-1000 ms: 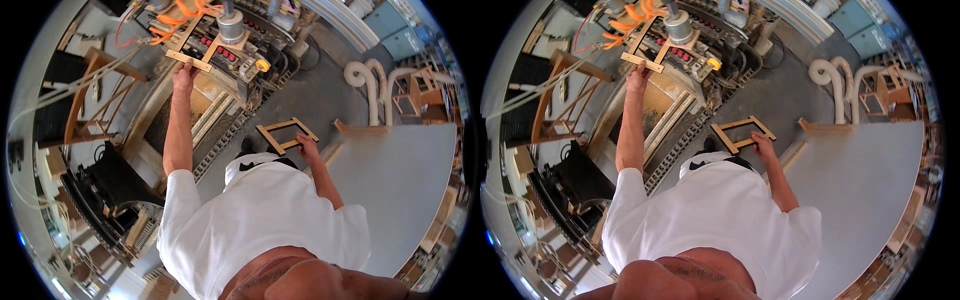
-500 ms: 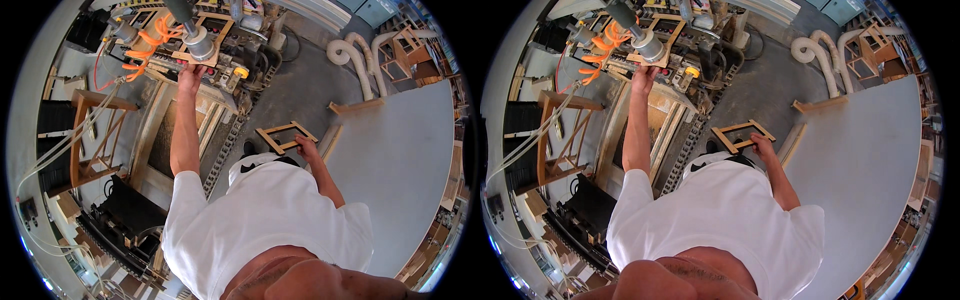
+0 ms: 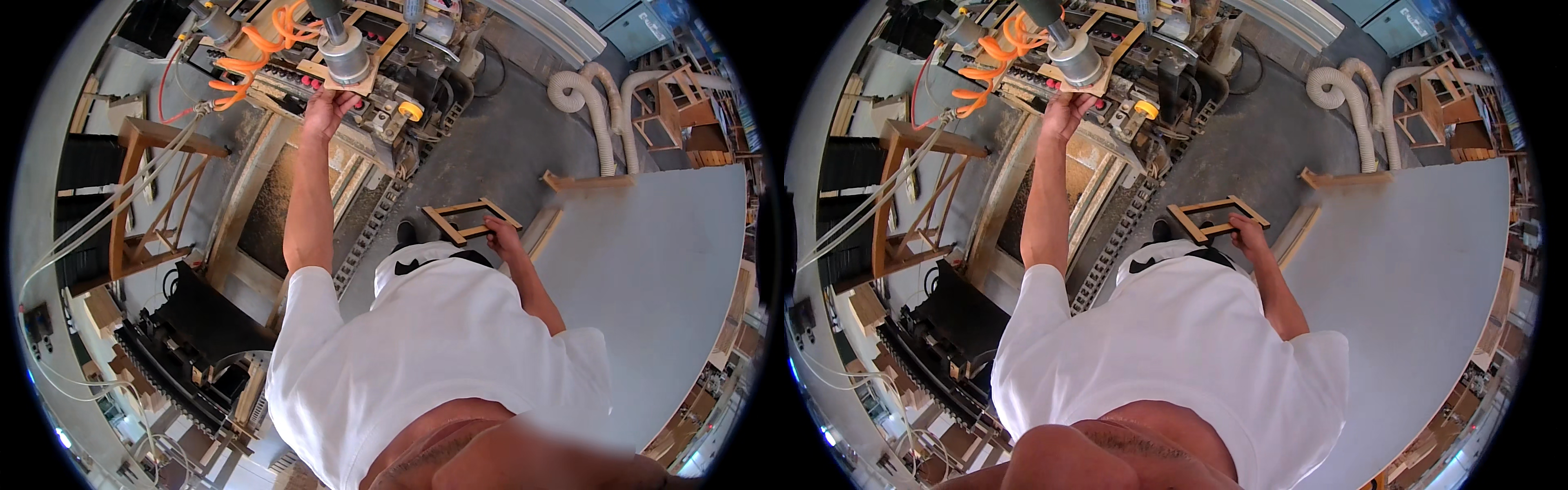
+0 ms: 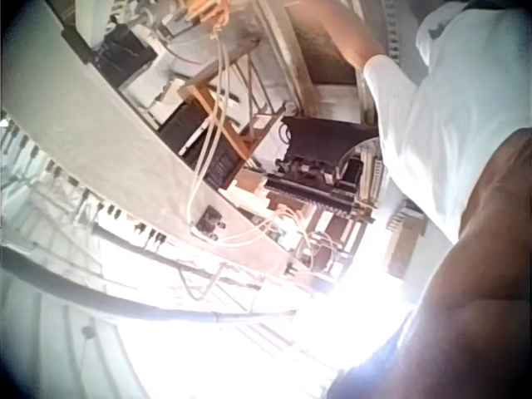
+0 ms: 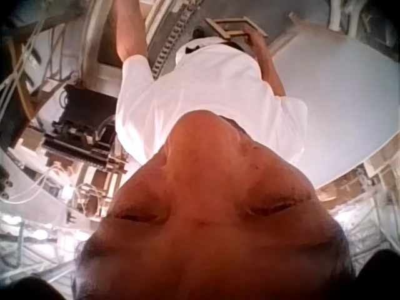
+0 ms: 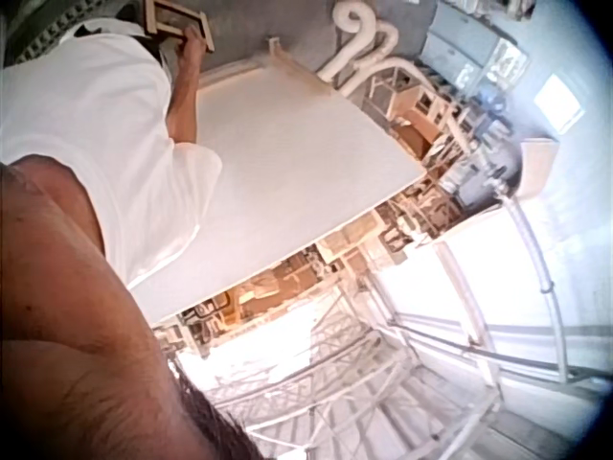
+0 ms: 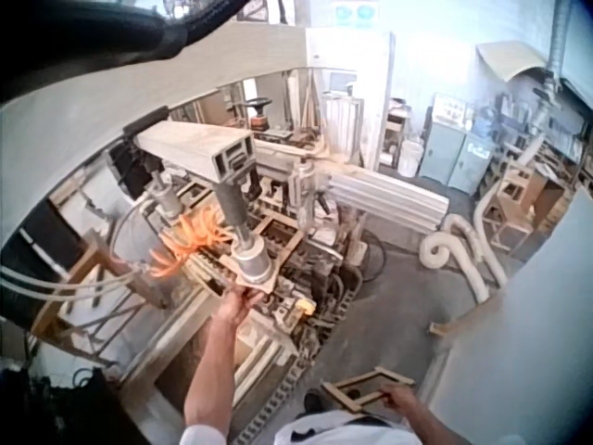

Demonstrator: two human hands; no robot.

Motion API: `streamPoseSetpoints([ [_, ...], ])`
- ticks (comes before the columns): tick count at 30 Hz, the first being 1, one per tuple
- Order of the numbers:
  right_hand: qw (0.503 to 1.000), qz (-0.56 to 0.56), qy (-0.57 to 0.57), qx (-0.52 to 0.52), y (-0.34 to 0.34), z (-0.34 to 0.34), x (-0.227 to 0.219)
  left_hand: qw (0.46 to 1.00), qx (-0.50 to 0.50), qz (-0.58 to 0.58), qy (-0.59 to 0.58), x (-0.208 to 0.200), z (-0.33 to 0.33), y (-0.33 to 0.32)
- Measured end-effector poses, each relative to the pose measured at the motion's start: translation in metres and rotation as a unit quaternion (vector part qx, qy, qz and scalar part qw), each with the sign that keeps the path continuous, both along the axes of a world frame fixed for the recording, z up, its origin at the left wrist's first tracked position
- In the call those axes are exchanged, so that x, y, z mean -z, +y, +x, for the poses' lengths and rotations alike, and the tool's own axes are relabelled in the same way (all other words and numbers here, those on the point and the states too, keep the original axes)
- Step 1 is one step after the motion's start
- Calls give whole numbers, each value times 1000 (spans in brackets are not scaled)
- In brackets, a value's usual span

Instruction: The person repeatedly picks up small wooden frames and runs them against a stationary sanding machine to smooth the edges. They handle the frames one at a time, rotating them to sand different sides before placing them back on the workbench.

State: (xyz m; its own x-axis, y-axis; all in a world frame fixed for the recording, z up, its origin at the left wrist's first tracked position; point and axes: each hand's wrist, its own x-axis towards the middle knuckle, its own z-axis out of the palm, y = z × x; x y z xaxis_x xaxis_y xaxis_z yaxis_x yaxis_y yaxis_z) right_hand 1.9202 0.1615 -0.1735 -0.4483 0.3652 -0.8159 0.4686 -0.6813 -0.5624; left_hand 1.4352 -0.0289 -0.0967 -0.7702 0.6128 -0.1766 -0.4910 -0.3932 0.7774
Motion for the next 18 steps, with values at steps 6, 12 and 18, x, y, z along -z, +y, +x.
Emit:
streamPoseSetpoints([
  [6,1000,4,-15,-15,3,-6,-1,998,-33,-54,17,-6,-5,-3],
  [12,1000,4,-26,6,-2,-1,1,999,1,-40,34,-6,-11,-7],
  [18,999,-6,-23,38,-6,8,14,999,10,-34,29,-12,-11,-11],
])
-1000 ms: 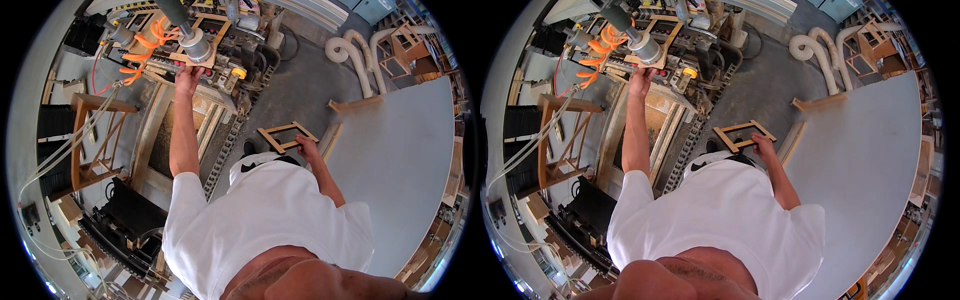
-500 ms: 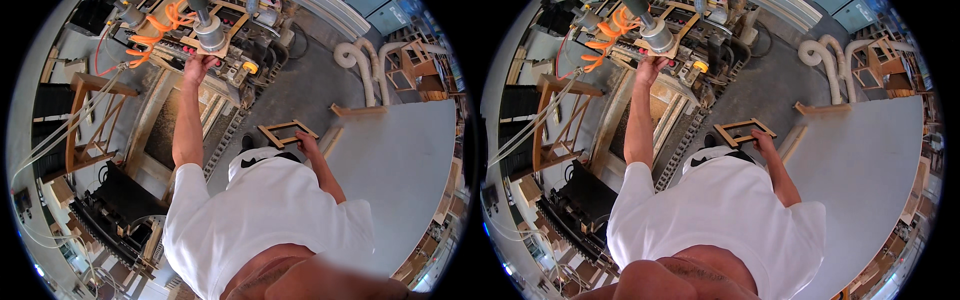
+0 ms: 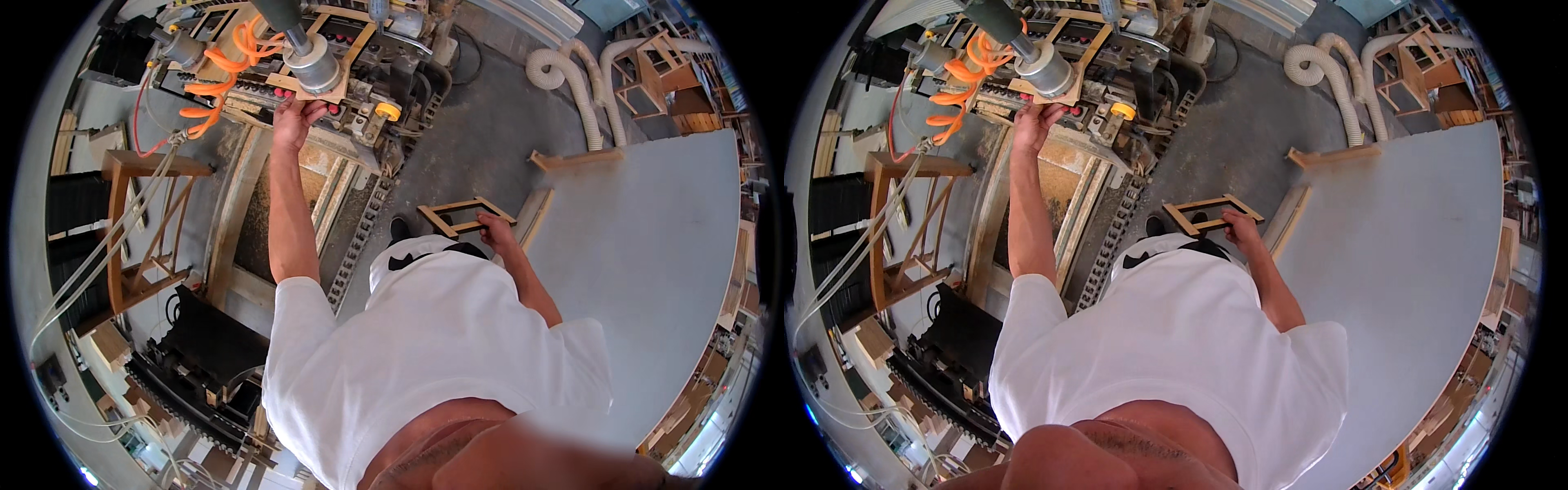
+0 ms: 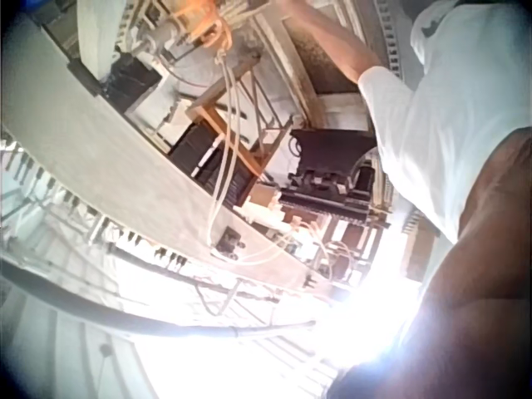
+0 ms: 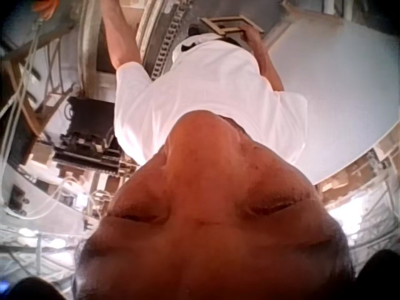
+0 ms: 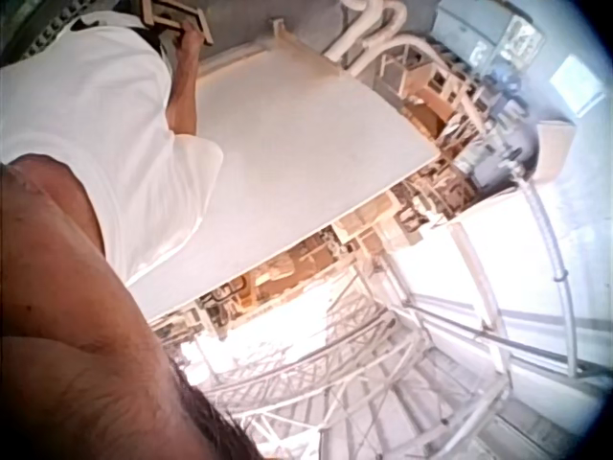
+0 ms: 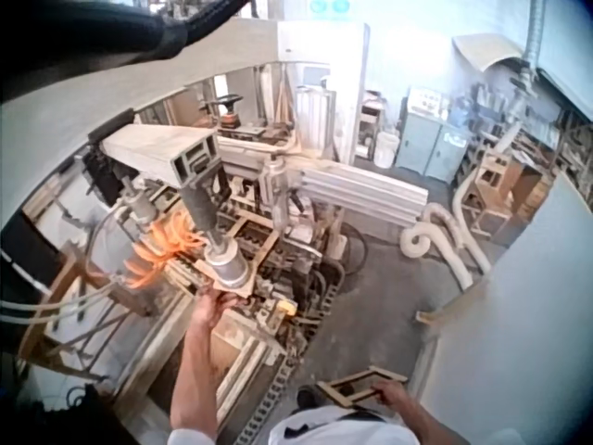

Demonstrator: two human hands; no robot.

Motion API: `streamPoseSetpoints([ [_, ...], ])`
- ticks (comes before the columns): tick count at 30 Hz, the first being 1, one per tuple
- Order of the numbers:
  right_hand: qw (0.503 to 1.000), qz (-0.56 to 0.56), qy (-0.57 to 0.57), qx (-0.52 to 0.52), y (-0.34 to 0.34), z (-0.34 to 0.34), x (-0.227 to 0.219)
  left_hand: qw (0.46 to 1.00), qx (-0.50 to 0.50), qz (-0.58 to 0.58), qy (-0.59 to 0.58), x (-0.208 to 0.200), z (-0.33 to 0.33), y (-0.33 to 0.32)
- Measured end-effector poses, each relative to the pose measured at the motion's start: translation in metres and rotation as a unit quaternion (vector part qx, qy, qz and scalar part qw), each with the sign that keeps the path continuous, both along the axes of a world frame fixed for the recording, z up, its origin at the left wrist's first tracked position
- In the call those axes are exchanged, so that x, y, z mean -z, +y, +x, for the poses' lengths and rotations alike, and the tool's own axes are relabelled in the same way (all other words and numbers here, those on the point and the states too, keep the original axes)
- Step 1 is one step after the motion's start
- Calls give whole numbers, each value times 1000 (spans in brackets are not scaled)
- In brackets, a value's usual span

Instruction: The person repeatedly picks up small wooden frames and runs them against a stationary sanding machine to smooth the edges. They handle the frames one at a time, rotating them to sand different sides before placing them back on the workbench.

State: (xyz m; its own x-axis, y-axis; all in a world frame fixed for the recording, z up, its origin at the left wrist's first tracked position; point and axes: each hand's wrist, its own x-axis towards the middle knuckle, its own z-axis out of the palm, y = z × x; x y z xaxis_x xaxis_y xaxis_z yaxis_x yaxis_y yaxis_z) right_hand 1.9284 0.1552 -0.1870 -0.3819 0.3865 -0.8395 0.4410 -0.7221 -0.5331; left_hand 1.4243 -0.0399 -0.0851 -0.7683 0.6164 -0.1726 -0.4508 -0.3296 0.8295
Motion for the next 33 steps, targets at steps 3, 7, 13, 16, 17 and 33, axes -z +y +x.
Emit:
streamPoseSetpoints([
  [3,1000,3,-7,-5,-1,3,5,1000,15,6,6,-1,-1,-4],
  [7,1000,1,-18,-20,-1,-4,9,1000,17,-7,13,0,-1,0],
  [13,996,20,-43,-75,4,-27,-2,1000,6,18,-23,10,3,1],
  [16,993,27,-37,-105,7,-34,-5,997,3,52,-49,17,8,5],
  [17,993,29,-34,-107,8,-35,-4,997,4,64,-50,18,11,7],
  [33,996,34,-26,-80,4,-23,5,985,-25,119,-119,46,14,20],
])
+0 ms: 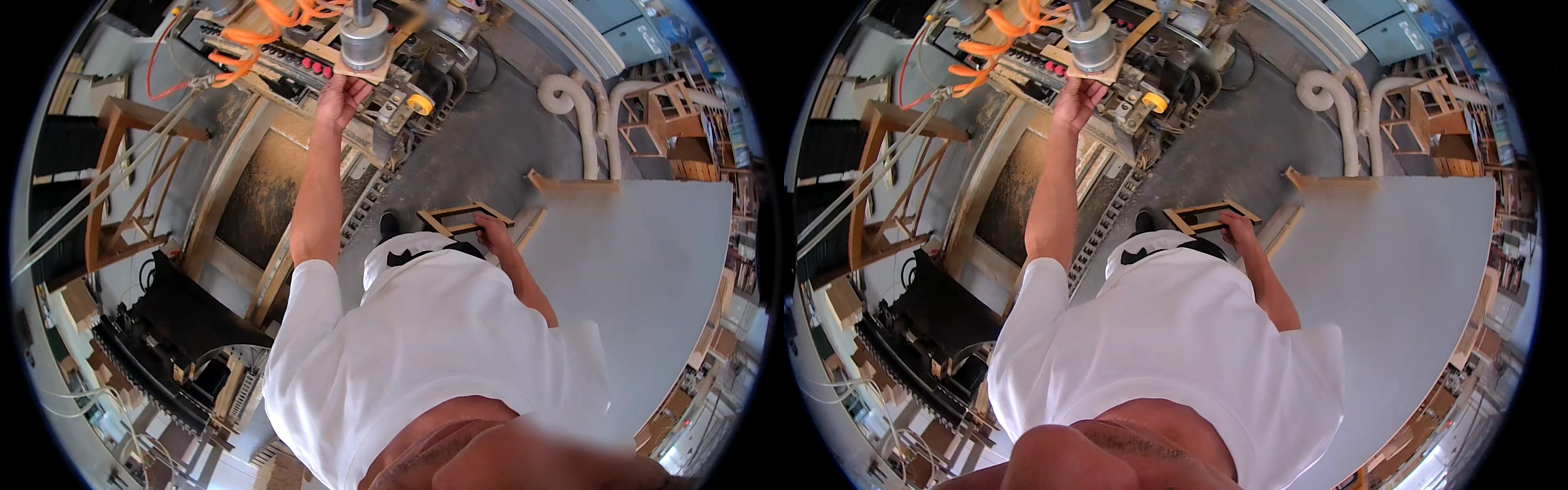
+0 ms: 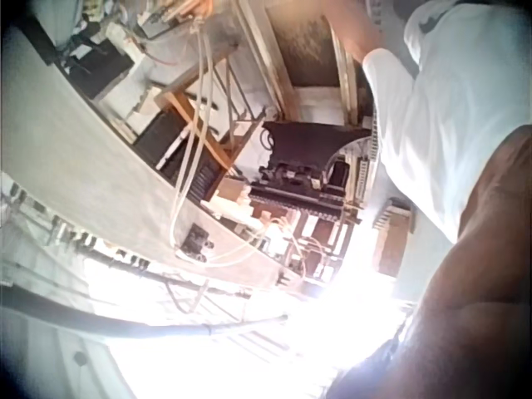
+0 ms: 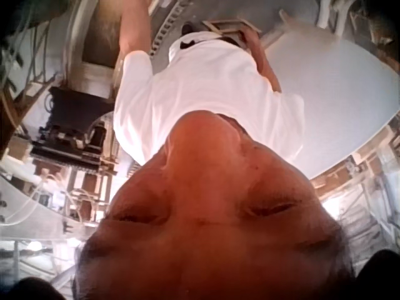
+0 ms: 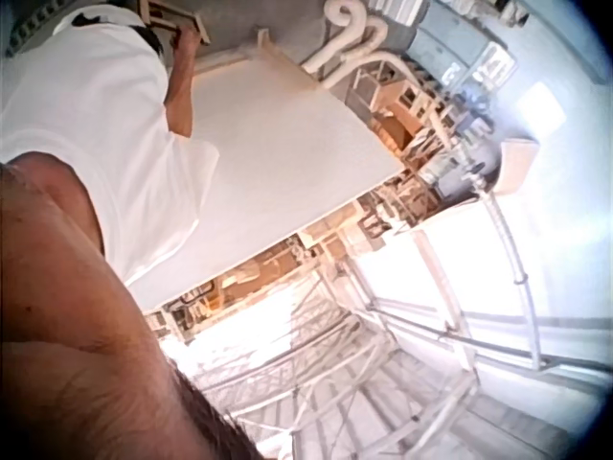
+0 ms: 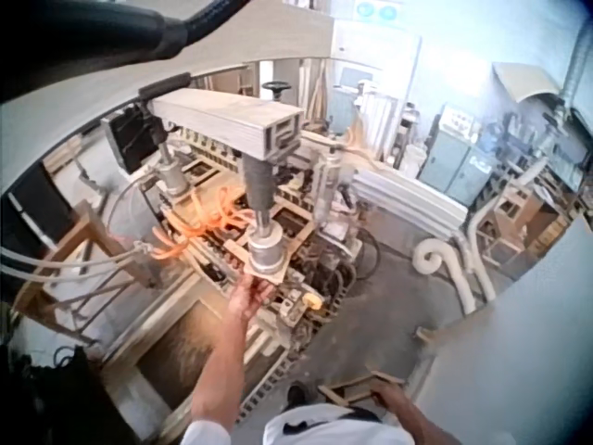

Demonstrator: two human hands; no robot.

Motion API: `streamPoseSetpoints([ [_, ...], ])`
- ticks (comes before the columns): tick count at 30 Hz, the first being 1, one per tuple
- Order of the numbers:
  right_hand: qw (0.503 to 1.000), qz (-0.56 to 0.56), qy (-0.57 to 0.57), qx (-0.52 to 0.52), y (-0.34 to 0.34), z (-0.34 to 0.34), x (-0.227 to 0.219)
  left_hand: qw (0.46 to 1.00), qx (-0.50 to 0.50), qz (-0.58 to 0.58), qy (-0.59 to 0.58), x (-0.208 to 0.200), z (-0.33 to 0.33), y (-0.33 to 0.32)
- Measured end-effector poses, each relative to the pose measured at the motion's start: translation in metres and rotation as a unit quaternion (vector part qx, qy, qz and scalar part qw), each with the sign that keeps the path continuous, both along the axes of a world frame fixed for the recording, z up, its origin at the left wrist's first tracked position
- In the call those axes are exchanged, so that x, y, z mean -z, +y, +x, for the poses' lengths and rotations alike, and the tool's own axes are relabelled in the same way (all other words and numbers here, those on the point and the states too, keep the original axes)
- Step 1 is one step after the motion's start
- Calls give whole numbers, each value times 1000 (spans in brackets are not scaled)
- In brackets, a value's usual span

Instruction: The person repeatedly picks up small wooden frames and runs them against a stationary sanding machine to smooth the edges. They handle the frames one at a time, rotating them to sand different sides before placing them back on the workbench.

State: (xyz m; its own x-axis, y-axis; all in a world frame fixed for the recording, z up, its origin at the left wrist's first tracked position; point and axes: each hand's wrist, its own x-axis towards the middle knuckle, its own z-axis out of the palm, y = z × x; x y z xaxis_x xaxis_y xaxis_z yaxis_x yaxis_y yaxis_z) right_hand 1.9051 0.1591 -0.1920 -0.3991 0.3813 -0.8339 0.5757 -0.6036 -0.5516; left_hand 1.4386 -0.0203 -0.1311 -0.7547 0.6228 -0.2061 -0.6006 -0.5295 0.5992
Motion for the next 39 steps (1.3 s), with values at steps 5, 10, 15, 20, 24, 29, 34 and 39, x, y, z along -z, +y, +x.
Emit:
streamPoseSetpoints([
  [5,1000,-3,4,-3,10,-7,-5,999,-23,23,-3,-4,8,-5],
  [10,999,-8,6,52,29,0,-1,991,-107,15,-73,-2,46,-59],
  [15,995,-40,25,92,80,11,30,958,-175,-72,-216,50,129,-107],
  [20,996,-32,36,71,158,9,46,905,-36,-351,-239,117,245,-68],
  [24,995,-28,70,69,242,9,61,875,89,-445,-168,133,303,7],
  [29,994,7,70,87,340,5,48,803,171,-569,-42,125,321,120],
  [34,989,2,88,120,437,-1,63,828,161,-535,-43,125,299,199],
  [39,993,6,71,92,503,-69,26,655,231,-700,166,201,296,205],
])
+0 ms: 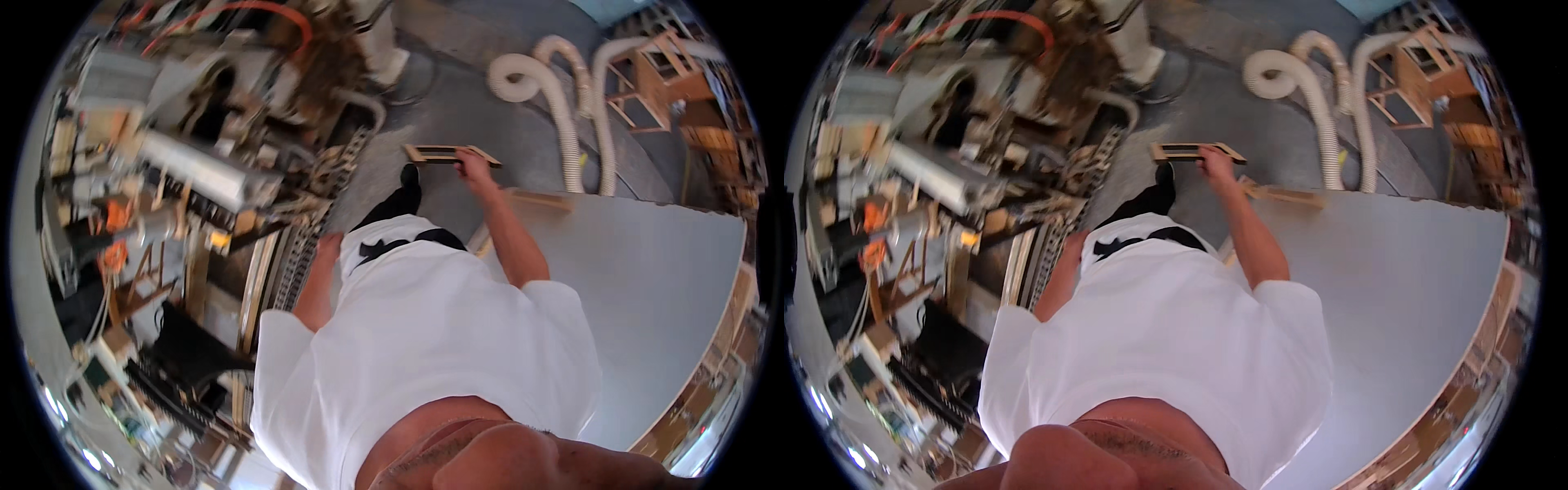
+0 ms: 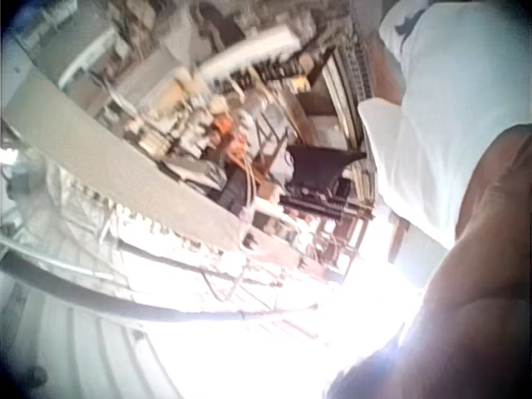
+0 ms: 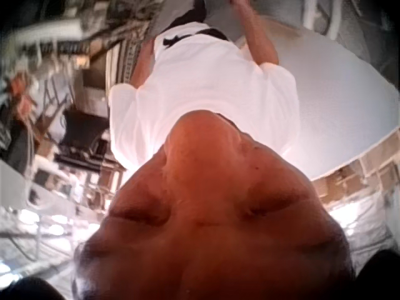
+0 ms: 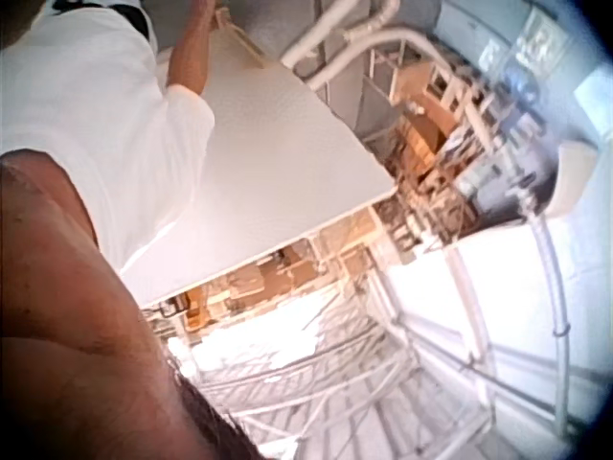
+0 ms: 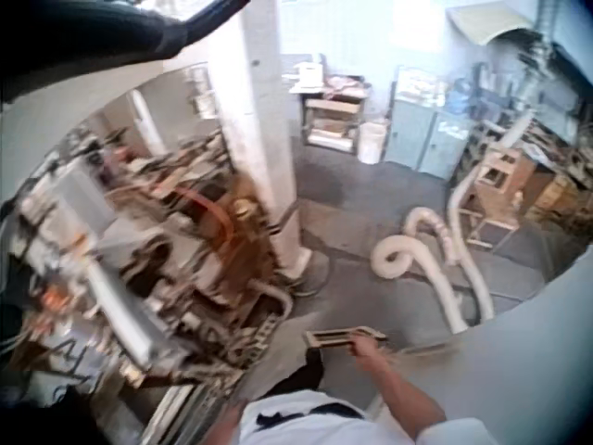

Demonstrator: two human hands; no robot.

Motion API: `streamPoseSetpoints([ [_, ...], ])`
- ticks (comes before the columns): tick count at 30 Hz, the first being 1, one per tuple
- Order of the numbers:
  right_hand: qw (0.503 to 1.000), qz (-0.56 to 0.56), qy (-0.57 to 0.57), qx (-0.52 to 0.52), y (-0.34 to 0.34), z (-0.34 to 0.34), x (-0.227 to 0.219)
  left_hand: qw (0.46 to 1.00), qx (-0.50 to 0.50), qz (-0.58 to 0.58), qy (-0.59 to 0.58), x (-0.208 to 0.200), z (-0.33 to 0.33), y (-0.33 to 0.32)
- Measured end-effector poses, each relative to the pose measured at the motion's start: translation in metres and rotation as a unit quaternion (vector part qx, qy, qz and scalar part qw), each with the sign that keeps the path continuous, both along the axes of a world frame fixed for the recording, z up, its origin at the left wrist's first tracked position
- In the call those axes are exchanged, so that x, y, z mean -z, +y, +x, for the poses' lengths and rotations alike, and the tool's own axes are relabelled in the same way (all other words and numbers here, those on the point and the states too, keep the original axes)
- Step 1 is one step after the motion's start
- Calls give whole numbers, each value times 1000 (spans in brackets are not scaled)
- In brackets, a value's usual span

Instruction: The person repeatedly picks up small wooden frames and runs them against a stationary sanding machine to smooth the edges. They handle the frames one at a time, rotating them to sand different sides before placing them back on the workbench.

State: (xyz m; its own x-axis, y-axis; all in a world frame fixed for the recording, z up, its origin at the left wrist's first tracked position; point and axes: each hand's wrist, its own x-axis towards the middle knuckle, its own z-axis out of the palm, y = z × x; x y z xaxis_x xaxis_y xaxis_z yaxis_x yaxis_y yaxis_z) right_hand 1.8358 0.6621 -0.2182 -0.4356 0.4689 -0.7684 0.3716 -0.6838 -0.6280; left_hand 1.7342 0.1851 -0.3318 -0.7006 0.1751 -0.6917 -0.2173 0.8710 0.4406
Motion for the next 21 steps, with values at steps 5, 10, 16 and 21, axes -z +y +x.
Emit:
streamPoseSetpoints([
  [5,998,54,22,2,101,-79,-10,952,298,-65,40,-5,-20,133],
  [10,987,132,89,-34,201,-159,-41,986,162,41,-15,8,-90,253],
  [16,968,145,203,-33,329,-217,-82,935,-176,203,-232,10,-216,418],
  [21,950,151,265,-61,459,-260,-78,925,-210,238,-209,-5,-312,593],
])
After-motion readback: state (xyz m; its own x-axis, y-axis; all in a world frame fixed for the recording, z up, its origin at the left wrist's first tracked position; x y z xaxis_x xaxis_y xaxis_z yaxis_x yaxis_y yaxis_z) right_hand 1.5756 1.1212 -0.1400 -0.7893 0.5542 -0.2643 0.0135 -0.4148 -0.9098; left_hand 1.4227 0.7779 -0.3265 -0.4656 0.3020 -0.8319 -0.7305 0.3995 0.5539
